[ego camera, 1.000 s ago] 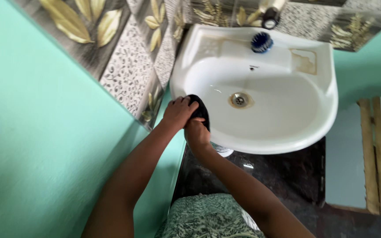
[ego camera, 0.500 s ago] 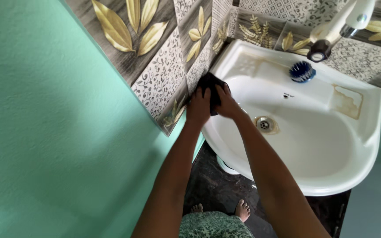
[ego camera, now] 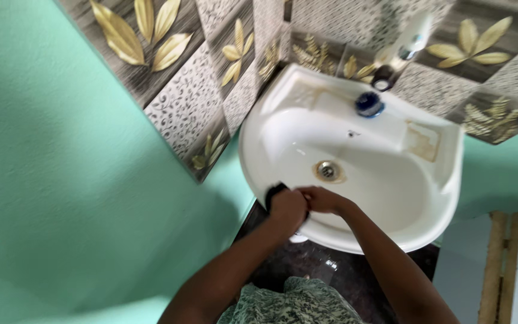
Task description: The person washes a dark cloth in a bathroom sink, wrings it out, and uses it to wipe the patterned tiles above the sink. The person repeatedly rinses and wrings the cloth while continuing to wipe the wall tiles.
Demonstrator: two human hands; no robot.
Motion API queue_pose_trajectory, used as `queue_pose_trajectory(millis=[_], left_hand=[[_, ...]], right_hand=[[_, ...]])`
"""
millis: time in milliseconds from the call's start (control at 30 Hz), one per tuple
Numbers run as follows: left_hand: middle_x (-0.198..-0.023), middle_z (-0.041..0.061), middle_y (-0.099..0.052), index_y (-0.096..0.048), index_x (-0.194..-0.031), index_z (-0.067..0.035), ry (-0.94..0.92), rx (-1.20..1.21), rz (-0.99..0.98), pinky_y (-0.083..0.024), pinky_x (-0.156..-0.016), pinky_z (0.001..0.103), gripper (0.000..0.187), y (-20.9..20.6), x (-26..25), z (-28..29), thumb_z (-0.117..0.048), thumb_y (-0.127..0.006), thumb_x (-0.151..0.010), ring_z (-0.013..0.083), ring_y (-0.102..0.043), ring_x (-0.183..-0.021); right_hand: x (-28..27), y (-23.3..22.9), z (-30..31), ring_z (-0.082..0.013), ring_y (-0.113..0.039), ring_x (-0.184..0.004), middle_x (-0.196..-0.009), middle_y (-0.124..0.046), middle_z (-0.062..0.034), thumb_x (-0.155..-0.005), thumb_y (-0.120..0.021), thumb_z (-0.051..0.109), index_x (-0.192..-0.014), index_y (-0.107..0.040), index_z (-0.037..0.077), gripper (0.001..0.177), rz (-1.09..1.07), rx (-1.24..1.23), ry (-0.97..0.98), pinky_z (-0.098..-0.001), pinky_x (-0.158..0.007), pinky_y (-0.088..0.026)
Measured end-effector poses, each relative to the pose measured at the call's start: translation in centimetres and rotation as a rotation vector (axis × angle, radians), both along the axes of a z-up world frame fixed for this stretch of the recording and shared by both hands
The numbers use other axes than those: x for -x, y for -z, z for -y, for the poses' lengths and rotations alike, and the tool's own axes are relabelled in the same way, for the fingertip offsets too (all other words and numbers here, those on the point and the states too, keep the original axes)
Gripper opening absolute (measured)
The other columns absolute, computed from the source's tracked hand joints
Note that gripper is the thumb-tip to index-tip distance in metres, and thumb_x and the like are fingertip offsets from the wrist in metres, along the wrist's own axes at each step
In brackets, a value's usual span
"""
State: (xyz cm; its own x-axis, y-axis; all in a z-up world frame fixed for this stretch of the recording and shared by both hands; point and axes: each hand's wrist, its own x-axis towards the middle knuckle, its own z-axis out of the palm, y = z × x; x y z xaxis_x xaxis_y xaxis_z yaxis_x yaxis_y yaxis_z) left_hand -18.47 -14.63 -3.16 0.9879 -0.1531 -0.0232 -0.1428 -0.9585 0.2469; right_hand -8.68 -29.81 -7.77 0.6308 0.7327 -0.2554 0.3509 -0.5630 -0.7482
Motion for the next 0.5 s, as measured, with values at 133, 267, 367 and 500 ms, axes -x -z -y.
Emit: queue_pose_trajectory(millis=[133,267,367,500], left_hand=[[-0.094,0.013,-0.076,-0.078,-0.09,-0.008,0.254,-0.061,-0.199,-0.057,-0.078,0.045,0.02,-0.5,-0.6,7.8,-0.019,-0.061,-0.091,0.0315,-0.074,-0.091],[-0.104,0.021,-0.074,-0.07,-0.109,-0.005,0.338,0.179,-0.361,-0.053,-0.088,0.051,0.036,2.0,-4.5,11.8,-0.036,-0.051,-0.103,0.0392,-0.07,-0.099],[-0.111,0.024,-0.071,-0.069,-0.112,-0.003,0.313,0.317,-0.192,-0.052,-0.092,0.052,0.048,4.9,-7.9,12.3,-0.044,-0.044,-0.109,0.042,-0.068,-0.104],[-0.115,0.024,-0.067,-0.071,-0.105,-0.007,0.171,0.27,0.343,-0.047,-0.086,0.058,0.046,2.3,-10.8,11.4,-0.044,-0.045,-0.1,0.0461,-0.064,-0.101]], right_hand=[[0.1,-2.1,8.6,-0.0227,-0.073,-0.103,-0.127,-0.076,-0.0102,-0.094,-0.069,0.022,-0.14,-0.062,0.02,0.047,-0.107,0.379,-0.105,-0.0405,-0.098,-0.058],[-1.4,-6.5,14.6,-0.0287,-0.072,-0.101,-0.124,-0.076,-0.0154,-0.085,-0.068,0.018,-0.137,-0.066,0.026,0.053,-0.175,0.794,0.047,-0.0452,-0.091,-0.062],[-4.0,-7.3,17.7,-0.0318,-0.059,-0.128,-0.14,-0.065,-0.0071,-0.084,-0.078,0.033,-0.136,-0.063,0.027,0.054,0.325,0.667,0.037,-0.0449,-0.107,-0.048],[-9.5,-11.1,18.6,-0.0398,-0.057,-0.128,-0.145,-0.056,-0.0212,-0.089,-0.072,0.035,-0.15,-0.051,0.016,0.067,0.764,0.22,0.268,-0.0488,-0.107,-0.044]])
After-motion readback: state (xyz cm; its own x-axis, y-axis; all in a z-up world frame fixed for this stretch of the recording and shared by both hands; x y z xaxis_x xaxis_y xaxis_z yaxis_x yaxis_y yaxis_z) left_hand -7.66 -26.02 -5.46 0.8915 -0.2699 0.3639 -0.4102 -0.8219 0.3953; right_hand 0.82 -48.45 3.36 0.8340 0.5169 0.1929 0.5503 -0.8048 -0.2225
